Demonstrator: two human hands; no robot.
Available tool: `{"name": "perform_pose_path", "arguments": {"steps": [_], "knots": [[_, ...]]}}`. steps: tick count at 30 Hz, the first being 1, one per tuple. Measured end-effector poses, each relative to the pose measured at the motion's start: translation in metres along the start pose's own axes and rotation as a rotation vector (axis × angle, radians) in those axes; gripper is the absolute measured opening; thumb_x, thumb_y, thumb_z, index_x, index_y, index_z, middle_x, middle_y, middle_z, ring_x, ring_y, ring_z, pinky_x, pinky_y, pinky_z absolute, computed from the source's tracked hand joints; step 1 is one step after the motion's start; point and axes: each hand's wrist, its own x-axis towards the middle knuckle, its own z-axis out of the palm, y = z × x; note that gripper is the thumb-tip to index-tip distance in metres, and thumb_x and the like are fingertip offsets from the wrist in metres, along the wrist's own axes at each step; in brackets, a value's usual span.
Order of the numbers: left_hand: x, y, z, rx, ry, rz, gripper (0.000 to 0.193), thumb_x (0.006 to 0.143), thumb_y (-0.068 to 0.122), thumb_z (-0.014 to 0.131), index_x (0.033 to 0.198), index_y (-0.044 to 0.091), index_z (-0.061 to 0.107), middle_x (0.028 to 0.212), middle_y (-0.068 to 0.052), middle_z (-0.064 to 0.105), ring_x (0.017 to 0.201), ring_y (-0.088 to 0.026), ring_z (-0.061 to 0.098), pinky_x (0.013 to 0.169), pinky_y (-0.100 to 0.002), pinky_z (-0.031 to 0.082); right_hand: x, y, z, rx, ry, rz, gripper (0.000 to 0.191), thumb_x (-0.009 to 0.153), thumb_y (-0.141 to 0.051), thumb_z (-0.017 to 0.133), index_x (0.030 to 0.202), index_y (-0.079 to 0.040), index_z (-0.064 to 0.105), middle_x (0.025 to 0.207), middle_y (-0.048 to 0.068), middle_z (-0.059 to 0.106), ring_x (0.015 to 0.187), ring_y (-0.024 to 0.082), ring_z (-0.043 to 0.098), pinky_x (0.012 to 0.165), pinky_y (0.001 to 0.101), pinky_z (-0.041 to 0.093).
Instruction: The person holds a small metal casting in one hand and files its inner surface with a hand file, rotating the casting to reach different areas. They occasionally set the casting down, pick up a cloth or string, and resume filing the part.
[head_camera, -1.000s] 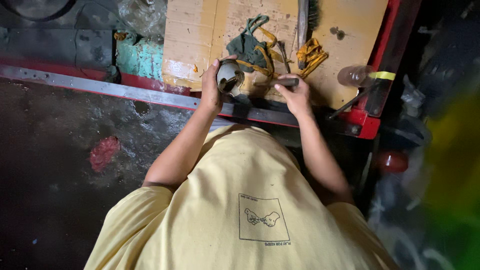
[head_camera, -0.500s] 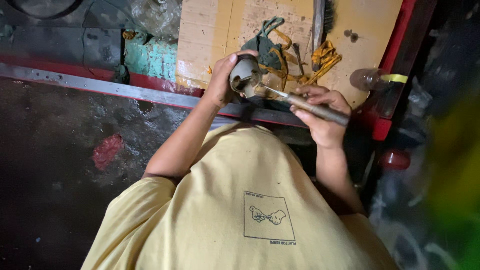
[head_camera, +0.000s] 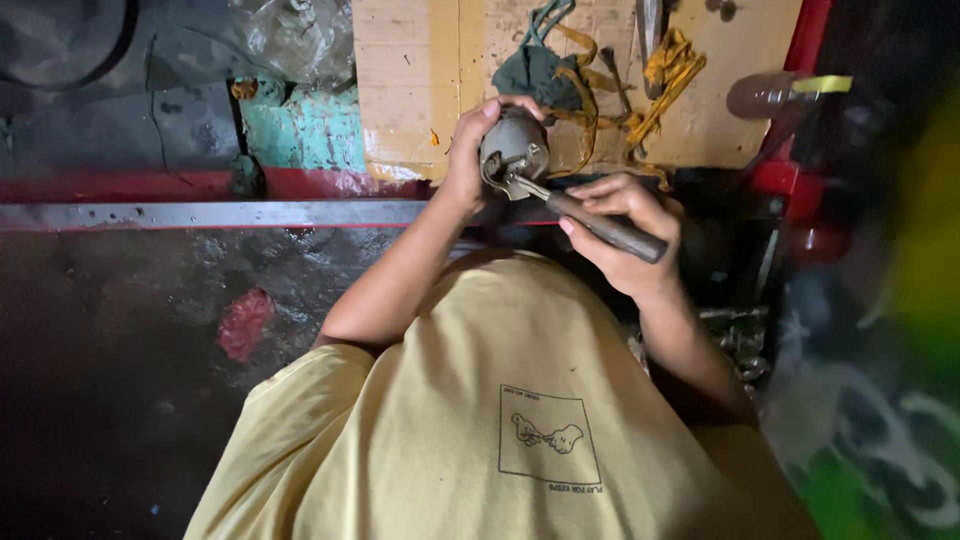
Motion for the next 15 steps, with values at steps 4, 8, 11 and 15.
{"name": "perform_pose_path", "arguments": {"steps": [4, 8, 11, 15], "knots": [[-0.008, -0.007, 0.003, -0.078, -0.041, -0.066, 0.055, 0.102, 0.046, 0.051, 0.113, -0.006, 0.067, 0.106, -0.016, 0.071, 0.094, -0.024, 0.069, 0.087, -0.036, 0.057, -0.010, 0.006, 0.007, -0.025, 0.066, 0.026, 0.030, 0.085, 0.007, 0.084, 0.094, -0.001, 0.057, 0.104, 0.018, 0.073, 0.095, 0.025, 0.073, 0.094, 0.0390, 0.057], [-0.008, -0.006, 0.004, -0.125, -0.101, -0.079, 0.055, 0.103, 0.046, 0.049, 0.112, -0.005, 0.068, 0.100, -0.015, 0.071, 0.088, -0.023, 0.069, 0.082, -0.036, 0.057, -0.018, 0.004, 0.010, 0.048, 0.145, 0.138, 0.027, 0.088, 0.005, 0.083, 0.098, 0.000, 0.059, 0.104, 0.016, 0.071, 0.099, 0.022, 0.072, 0.091, 0.0343, 0.059], [-0.007, -0.004, 0.010, -0.074, -0.092, -0.035, 0.056, 0.102, 0.046, 0.049, 0.110, -0.006, 0.068, 0.104, -0.014, 0.071, 0.092, -0.022, 0.069, 0.085, -0.035, 0.057, -0.020, -0.004, 0.001, -0.077, 0.133, 0.190, 0.022, 0.088, 0.004, 0.084, 0.102, 0.001, 0.067, 0.104, 0.014, 0.073, 0.096, 0.020, 0.073, 0.089, 0.0328, 0.059], [-0.002, -0.003, 0.021, 0.078, -0.142, 0.001, 0.056, 0.102, 0.046, 0.049, 0.108, -0.006, 0.070, 0.101, -0.013, 0.072, 0.091, -0.021, 0.069, 0.085, -0.033, 0.055, -0.016, -0.016, -0.009, -0.053, 0.116, 0.209, 0.021, 0.088, 0.002, 0.085, 0.103, 0.000, 0.071, 0.103, 0.012, 0.073, 0.096, 0.019, 0.072, 0.089, 0.0305, 0.058]]}}
